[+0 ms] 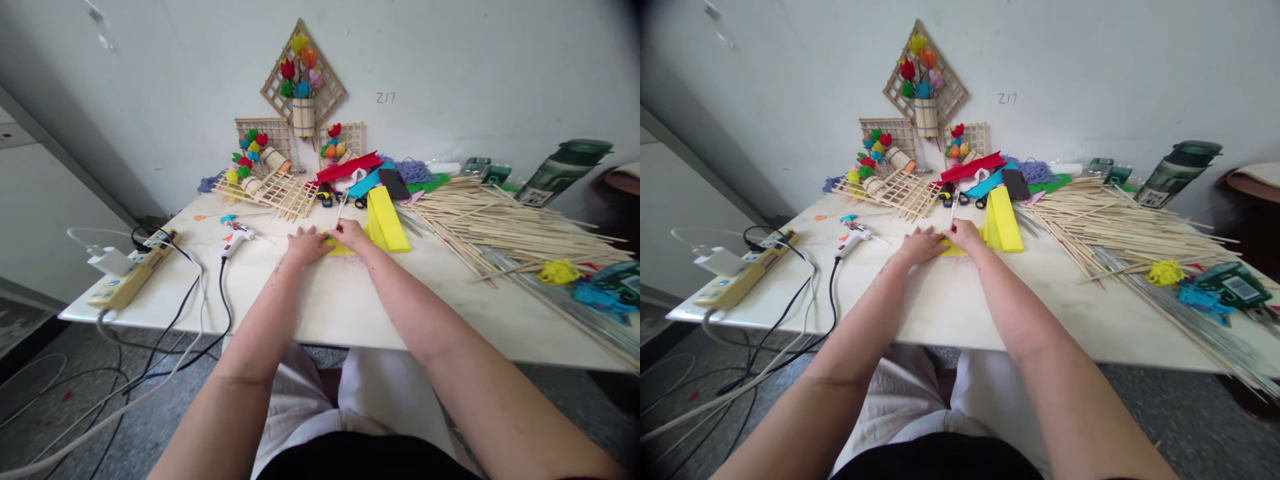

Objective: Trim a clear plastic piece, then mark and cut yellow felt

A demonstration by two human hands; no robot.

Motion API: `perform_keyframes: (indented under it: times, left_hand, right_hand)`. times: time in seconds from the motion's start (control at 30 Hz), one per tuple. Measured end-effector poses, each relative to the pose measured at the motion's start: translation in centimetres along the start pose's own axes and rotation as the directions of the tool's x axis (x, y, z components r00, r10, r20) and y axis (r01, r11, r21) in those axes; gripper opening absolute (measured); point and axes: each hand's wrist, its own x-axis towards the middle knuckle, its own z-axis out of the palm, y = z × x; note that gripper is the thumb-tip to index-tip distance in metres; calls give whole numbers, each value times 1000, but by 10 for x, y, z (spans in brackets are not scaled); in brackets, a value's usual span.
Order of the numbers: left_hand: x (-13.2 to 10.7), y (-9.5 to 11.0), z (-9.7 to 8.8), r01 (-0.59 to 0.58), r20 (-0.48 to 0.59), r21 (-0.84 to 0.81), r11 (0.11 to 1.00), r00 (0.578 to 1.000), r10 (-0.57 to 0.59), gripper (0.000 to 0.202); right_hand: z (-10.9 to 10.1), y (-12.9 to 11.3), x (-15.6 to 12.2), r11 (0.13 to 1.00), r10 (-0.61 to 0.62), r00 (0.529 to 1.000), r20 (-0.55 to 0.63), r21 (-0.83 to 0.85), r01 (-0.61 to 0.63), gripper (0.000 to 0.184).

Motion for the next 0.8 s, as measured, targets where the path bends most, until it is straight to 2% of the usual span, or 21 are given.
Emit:
perform_keyframes:
  times: [0.8]
  left_hand:
    - [0,0,0,5,12,1,1000,1000,-5,56]
  right_hand:
    - [-3,-1,2,999,11,1000,26,-50,-10,20]
